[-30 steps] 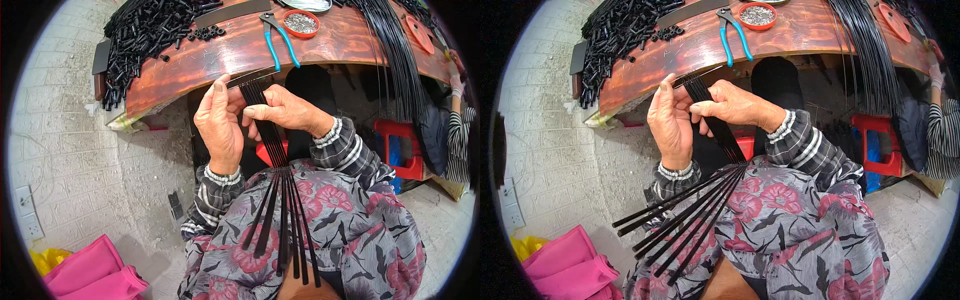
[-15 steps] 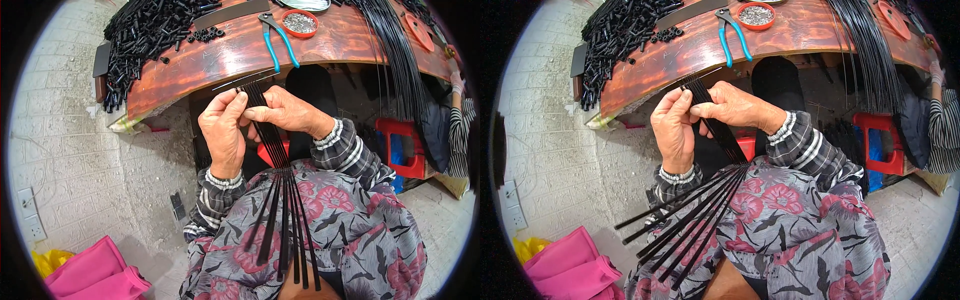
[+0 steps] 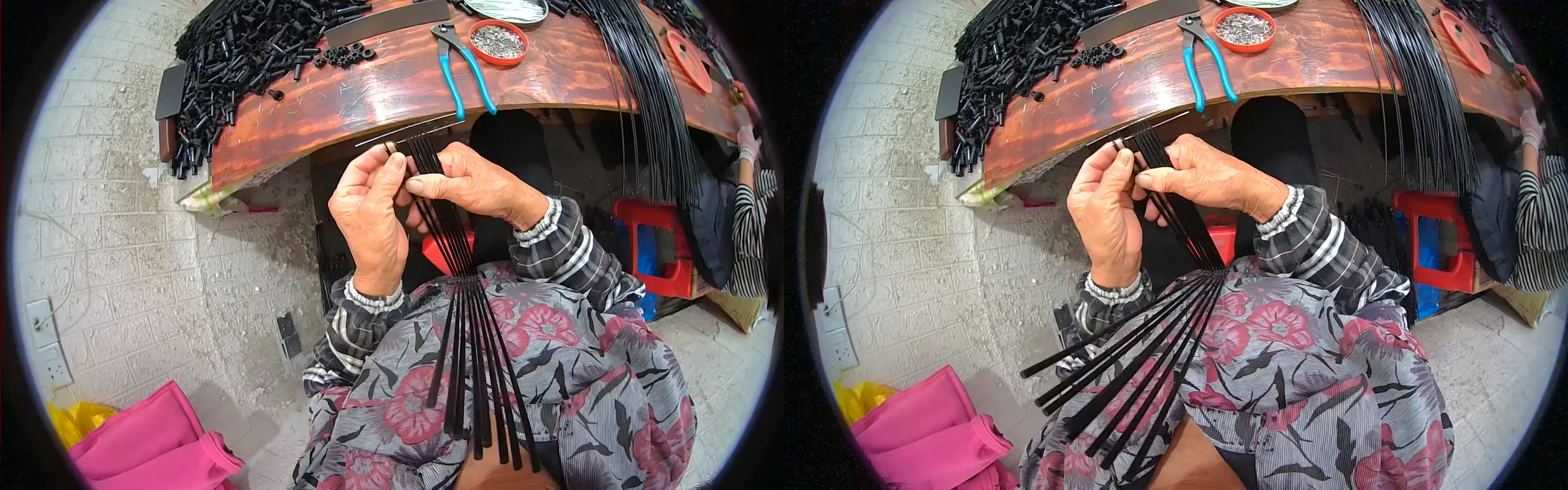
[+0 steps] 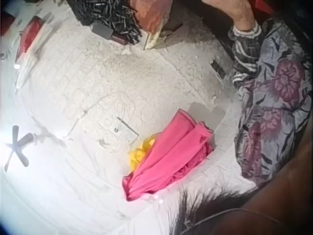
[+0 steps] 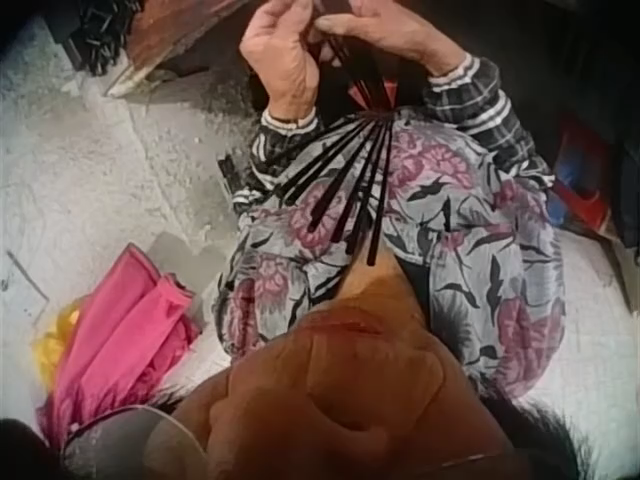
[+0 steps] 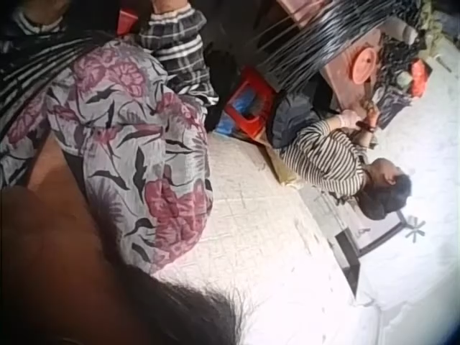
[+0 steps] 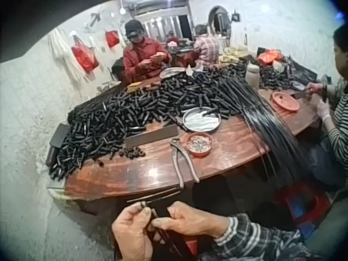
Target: Assembling and securing black synthetic hair filaments into bundles using plastic connectors and tools.
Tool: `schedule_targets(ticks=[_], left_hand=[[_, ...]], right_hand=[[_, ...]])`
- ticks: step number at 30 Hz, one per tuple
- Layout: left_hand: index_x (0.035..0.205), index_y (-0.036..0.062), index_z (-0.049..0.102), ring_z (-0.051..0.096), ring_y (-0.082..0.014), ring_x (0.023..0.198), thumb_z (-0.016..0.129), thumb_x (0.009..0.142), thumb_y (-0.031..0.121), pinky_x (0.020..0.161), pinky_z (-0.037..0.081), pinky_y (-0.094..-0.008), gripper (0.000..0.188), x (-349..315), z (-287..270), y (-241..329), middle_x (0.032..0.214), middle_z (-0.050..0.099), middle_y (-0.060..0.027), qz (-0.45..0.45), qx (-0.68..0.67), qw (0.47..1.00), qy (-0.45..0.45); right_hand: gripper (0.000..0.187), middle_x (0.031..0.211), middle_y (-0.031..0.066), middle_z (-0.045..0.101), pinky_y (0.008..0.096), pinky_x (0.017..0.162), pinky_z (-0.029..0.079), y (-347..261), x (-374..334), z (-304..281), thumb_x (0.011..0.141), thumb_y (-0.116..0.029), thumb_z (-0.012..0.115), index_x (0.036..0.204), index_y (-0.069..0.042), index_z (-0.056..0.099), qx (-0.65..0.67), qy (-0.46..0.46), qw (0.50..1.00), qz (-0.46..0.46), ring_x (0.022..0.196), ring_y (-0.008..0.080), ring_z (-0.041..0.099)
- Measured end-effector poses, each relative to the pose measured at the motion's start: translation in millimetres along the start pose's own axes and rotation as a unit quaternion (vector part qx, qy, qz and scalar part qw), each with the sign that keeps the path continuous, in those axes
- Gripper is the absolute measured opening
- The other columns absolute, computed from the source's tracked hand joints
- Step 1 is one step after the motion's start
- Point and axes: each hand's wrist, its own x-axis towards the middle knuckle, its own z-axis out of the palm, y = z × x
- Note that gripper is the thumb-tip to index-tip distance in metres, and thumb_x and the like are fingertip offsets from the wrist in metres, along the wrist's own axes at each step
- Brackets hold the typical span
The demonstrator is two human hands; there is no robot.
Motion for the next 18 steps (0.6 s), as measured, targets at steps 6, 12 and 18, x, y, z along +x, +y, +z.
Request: schedule_targets(ticks=[6, 12, 18], left_hand=[[0.090, -0.0007, 0.051, 0.054, -0.0080, 0.060, 0.055, 0.083, 0.009, 0.056, 0.043, -0.0188, 0.013, 1.3, 4.4, -10.1, 0.075, 0.059, -0.0063, 0.006, -0.026, 0.999, 0.020], [0.091, 0.0011, 0.049, 0.059, -0.0138, 0.068, 0.052, 0.085, 0.010, 0.060, 0.046, -0.0220, 0.011, 3.7, 7.3, -10.8, 0.078, 0.059, -0.0090, -0.003, -0.008, 1.000, 0.025], [0.089, 0.0005, 0.051, 0.057, -0.0121, 0.066, 0.054, 0.084, 0.011, 0.059, 0.045, -0.0212, 0.013, 2.9, 4.4, -9.3, 0.077, 0.059, -0.0079, -0.017, -0.056, 0.998, 0.005]], right_hand=[[0.026, 0.069, 0.0084, 0.062, 0.0221, 0.056, 0.049, 7.5, -3.7, -10.9, 0.085, -0.021, 0.052, 0.086, 0.004, 0.059, -0.005, 0.004, 1.000, -0.003, 0.059, 0.0133, 0.060], [0.028, 0.069, 0.0078, 0.062, 0.0220, 0.056, 0.049, 10.1, -5.1, -14.5, 0.085, -0.023, 0.051, 0.086, 0.004, 0.059, -0.013, 0.025, 1.000, 0.009, 0.060, 0.0124, 0.060], [0.028, 0.068, 0.0080, 0.062, 0.0221, 0.055, 0.049, 9.4, -5.8, -10.4, 0.085, -0.023, 0.051, 0.086, 0.004, 0.059, -0.012, 0.024, 1.000, 0.014, 0.059, 0.0122, 0.059]])
